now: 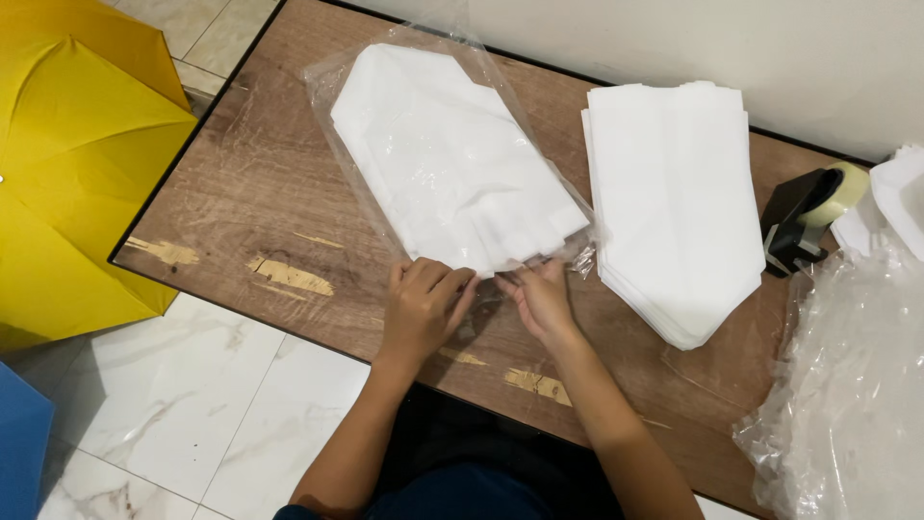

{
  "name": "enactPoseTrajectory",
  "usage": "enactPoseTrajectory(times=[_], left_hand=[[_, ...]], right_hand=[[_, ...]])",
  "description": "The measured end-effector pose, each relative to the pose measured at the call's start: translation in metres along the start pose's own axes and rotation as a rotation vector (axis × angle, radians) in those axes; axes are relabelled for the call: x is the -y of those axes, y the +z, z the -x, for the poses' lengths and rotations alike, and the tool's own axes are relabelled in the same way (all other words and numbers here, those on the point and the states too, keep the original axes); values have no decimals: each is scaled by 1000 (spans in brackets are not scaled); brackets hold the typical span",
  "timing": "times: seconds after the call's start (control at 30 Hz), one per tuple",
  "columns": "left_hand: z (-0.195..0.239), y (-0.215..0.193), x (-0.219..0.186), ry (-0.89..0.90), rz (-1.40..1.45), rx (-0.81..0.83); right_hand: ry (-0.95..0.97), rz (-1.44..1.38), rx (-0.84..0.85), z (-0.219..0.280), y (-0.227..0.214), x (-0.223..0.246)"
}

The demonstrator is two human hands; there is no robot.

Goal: The person folds white tissue paper sheets on a wooden table. They repeatedly pick up a sheet, fold it in half, and place it into a plastic bag, repeating this process throughout the clip.

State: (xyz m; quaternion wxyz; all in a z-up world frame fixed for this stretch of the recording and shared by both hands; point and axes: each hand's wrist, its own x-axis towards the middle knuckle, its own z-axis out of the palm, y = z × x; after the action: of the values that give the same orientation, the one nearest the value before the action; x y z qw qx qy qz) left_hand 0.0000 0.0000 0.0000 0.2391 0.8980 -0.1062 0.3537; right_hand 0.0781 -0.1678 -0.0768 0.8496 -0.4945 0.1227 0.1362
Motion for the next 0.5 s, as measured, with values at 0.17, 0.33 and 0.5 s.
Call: enactPoseTrajectory(times=[0.17,0.33,0.5], left_hand=[[-1,-4,-1,21,7,-18],[3,1,3,63,7,-51],[-3,-3,2,120,16,-116]], right_hand=[[-90,14,-30,-3,22,5],[-121,100,2,-6,38,12],[-116,163,23,8,71,37]])
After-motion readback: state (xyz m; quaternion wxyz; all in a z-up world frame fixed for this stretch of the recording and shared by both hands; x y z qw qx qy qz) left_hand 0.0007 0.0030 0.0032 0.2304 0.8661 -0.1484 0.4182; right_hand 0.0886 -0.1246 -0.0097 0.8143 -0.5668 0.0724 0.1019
